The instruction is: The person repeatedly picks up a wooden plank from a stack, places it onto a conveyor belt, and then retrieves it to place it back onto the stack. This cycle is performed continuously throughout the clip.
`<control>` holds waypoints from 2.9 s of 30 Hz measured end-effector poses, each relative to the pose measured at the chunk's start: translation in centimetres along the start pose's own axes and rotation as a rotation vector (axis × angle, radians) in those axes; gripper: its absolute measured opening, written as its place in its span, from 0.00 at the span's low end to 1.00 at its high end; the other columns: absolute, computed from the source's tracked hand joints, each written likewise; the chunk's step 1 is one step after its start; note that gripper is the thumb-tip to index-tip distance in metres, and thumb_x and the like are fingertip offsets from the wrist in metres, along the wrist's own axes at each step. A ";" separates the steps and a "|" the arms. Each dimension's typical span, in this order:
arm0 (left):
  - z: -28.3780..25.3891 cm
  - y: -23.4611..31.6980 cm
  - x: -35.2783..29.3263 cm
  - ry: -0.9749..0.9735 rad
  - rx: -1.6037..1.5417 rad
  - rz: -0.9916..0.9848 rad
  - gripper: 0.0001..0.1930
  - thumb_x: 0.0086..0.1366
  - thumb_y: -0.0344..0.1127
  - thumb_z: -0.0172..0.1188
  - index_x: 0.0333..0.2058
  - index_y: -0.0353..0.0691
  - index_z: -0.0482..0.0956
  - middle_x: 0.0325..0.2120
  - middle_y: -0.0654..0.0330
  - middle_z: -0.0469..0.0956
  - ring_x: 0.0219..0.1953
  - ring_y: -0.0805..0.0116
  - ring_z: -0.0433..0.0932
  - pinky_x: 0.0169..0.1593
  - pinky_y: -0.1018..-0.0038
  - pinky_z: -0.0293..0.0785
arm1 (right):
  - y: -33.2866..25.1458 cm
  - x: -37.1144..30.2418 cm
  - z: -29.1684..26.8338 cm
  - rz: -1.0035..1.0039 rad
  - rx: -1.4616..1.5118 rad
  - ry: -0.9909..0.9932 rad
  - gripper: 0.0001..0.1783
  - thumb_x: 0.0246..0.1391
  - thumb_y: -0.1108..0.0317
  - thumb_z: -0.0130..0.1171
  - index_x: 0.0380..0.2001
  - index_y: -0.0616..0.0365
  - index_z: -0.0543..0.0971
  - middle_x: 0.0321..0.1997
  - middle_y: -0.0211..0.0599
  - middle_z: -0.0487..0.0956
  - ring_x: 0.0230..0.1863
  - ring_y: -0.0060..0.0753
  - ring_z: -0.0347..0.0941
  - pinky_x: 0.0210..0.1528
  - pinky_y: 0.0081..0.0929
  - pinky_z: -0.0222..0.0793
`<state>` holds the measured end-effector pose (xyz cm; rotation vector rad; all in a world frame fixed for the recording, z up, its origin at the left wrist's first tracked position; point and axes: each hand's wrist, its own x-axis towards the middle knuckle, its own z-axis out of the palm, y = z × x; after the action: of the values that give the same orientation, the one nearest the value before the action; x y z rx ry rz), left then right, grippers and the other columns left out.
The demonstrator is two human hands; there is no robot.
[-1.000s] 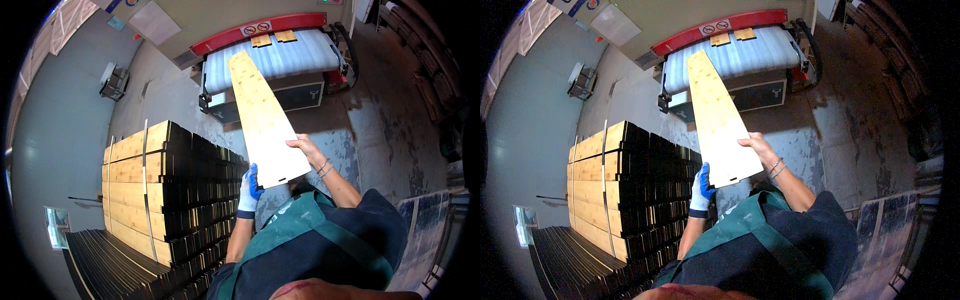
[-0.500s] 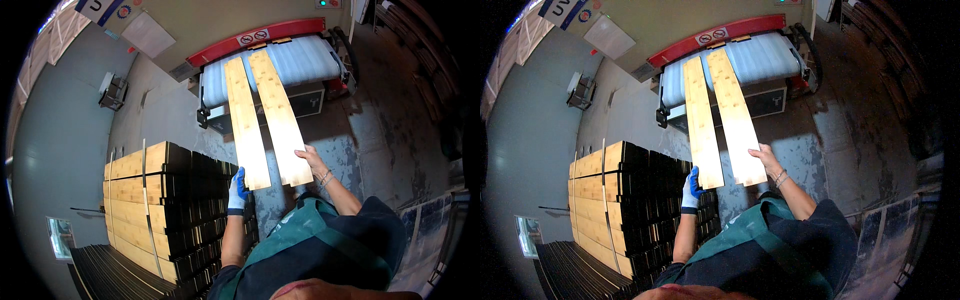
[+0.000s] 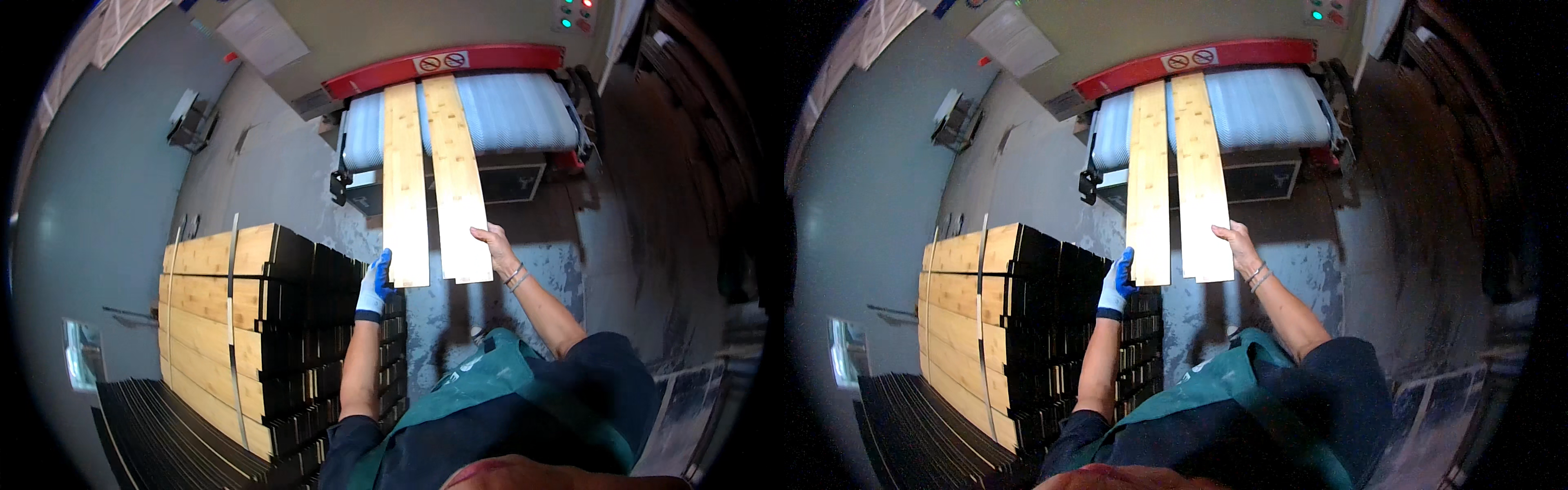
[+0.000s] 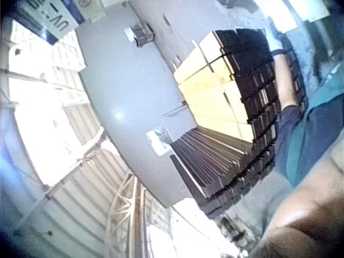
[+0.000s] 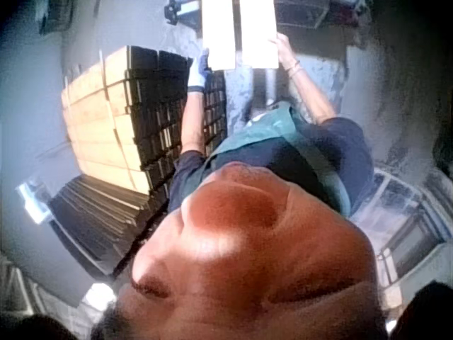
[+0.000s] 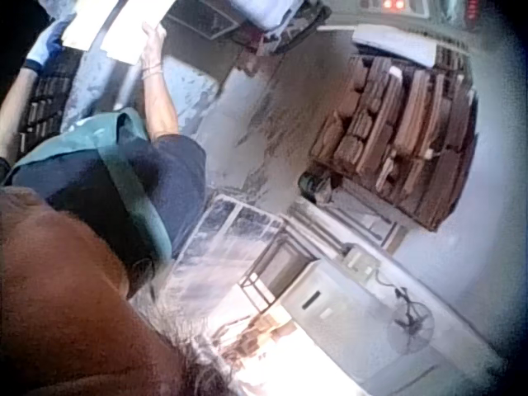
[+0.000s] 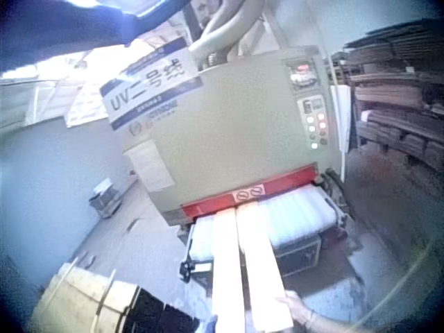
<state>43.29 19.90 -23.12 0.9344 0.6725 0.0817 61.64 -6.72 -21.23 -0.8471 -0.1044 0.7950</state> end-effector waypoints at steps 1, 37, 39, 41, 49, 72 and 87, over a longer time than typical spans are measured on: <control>0.4 -0.1 1.0 -0.007 0.002 0.013 0.28 0.67 0.53 0.57 0.55 0.36 0.74 0.48 0.57 0.79 0.44 0.62 0.81 0.46 0.64 0.79 | -0.3 0.4 -0.4 -0.008 0.007 0.005 0.18 0.58 0.73 0.58 0.49 0.72 0.74 0.46 0.44 0.80 0.44 0.34 0.80 0.49 0.30 0.78; 6.5 9.6 -64.1 1.477 0.658 1.584 0.26 0.74 0.41 0.49 0.66 0.39 0.60 0.35 0.61 0.79 0.21 0.87 0.64 0.24 0.87 0.63 | -5.1 -12.9 44.4 0.085 -0.433 -1.095 0.15 0.63 0.65 0.55 0.48 0.64 0.75 0.42 0.42 0.82 0.37 0.27 0.80 0.36 0.20 0.76; 7.0 10.3 -68.1 1.679 0.576 1.586 0.27 0.73 0.41 0.51 0.66 0.38 0.60 0.34 0.59 0.79 0.21 0.88 0.64 0.24 0.87 0.62 | -3.0 -16.5 52.5 0.187 -0.470 -1.433 0.14 0.64 0.64 0.54 0.46 0.63 0.75 0.42 0.42 0.82 0.36 0.29 0.80 0.37 0.24 0.76; 6.9 10.9 -69.9 1.713 0.564 1.445 0.26 0.71 0.40 0.54 0.64 0.36 0.62 0.43 0.50 0.77 0.34 0.74 0.79 0.34 0.79 0.77 | -1.3 -21.7 59.2 0.222 -0.516 -1.617 0.15 0.65 0.59 0.53 0.44 0.62 0.74 0.41 0.42 0.82 0.37 0.30 0.80 0.38 0.27 0.77; 5.0 11.0 -72.5 2.047 1.131 1.195 0.23 0.66 0.43 0.58 0.54 0.34 0.72 0.56 0.31 0.67 0.42 0.52 0.82 0.44 0.68 0.79 | 9.0 -33.7 76.1 0.037 -0.715 -1.684 0.46 0.50 0.30 0.59 0.48 0.70 0.69 0.34 0.44 0.80 0.35 0.31 0.80 0.38 0.30 0.81; 3.2 7.8 -61.8 1.008 1.337 1.674 0.29 0.64 0.25 0.53 0.63 0.26 0.58 0.56 0.36 0.66 0.57 0.42 0.71 0.62 0.61 0.69 | -0.6 -26.6 50.0 -0.502 -0.238 -1.319 0.21 0.62 0.61 0.53 0.52 0.65 0.75 0.49 0.48 0.79 0.48 0.31 0.78 0.49 0.26 0.76; 12.3 3.0 -37.3 -0.126 -0.510 0.448 0.21 0.66 0.31 0.57 0.57 0.33 0.66 0.44 0.45 0.76 0.45 0.52 0.77 0.49 0.66 0.76 | -6.1 -23.8 24.9 -0.128 -0.606 -0.375 0.18 0.56 0.65 0.61 0.41 0.73 0.76 0.32 0.38 0.81 0.29 0.21 0.76 0.31 0.19 0.73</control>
<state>21.25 0.08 2.80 0.5740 0.2898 0.5619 38.70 -9.26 5.09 -1.2356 -0.7545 0.8036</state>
